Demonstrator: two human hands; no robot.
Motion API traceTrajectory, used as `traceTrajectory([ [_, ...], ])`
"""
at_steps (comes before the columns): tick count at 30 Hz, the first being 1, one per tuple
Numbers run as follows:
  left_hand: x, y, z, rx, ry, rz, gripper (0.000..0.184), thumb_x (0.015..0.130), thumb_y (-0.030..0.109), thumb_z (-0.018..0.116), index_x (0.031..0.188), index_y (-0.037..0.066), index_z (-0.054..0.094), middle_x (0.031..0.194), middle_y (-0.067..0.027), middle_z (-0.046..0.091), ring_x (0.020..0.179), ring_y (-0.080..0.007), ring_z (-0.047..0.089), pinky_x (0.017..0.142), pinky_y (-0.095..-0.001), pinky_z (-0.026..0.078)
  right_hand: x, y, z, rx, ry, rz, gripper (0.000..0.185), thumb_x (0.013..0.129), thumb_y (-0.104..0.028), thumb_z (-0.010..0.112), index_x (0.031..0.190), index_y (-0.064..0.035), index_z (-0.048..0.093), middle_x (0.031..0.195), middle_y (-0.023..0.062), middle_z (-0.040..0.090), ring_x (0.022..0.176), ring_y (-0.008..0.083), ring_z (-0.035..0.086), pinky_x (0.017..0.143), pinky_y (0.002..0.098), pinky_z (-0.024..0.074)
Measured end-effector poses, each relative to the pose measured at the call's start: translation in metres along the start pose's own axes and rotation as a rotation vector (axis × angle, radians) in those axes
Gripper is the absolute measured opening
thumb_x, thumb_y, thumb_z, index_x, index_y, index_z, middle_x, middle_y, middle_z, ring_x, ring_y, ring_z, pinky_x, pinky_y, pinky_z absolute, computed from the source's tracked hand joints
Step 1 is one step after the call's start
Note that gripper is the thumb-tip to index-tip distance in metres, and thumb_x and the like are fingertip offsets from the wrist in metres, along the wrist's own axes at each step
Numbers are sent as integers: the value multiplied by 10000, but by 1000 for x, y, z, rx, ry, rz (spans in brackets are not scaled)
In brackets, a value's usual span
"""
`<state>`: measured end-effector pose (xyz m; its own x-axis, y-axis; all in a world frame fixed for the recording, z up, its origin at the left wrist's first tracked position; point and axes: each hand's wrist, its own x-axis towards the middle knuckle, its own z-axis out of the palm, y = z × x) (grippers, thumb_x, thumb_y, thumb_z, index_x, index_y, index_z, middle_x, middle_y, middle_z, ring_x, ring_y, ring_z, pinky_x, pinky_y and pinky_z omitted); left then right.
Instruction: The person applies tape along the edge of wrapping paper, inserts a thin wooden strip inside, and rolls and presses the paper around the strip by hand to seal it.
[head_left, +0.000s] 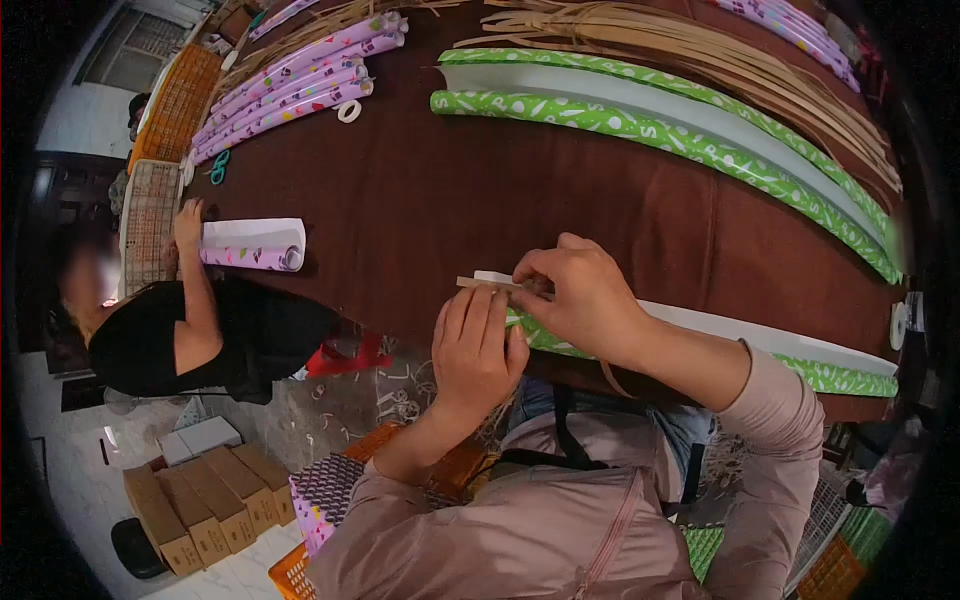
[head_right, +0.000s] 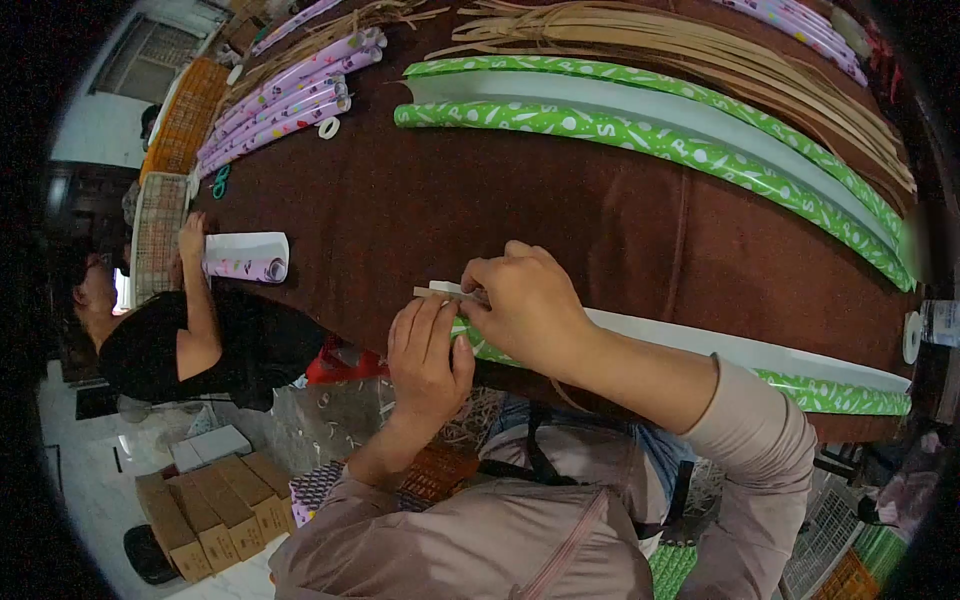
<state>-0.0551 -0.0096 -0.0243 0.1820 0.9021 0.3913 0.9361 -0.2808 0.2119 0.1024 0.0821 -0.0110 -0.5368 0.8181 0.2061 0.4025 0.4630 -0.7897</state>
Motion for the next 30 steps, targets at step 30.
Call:
traceTrajectory([
  [30, -3, -9, 9, 53, 18, 43, 313, 950, 116, 457, 1173, -57, 591, 1189, -207, 592, 1134, -397, 546, 988, -502, 420, -187, 37, -183, -162, 349, 521, 386, 800, -70, 777, 1136, -84, 587, 588, 39, 579, 508, 134, 447, 519, 287, 352],
])
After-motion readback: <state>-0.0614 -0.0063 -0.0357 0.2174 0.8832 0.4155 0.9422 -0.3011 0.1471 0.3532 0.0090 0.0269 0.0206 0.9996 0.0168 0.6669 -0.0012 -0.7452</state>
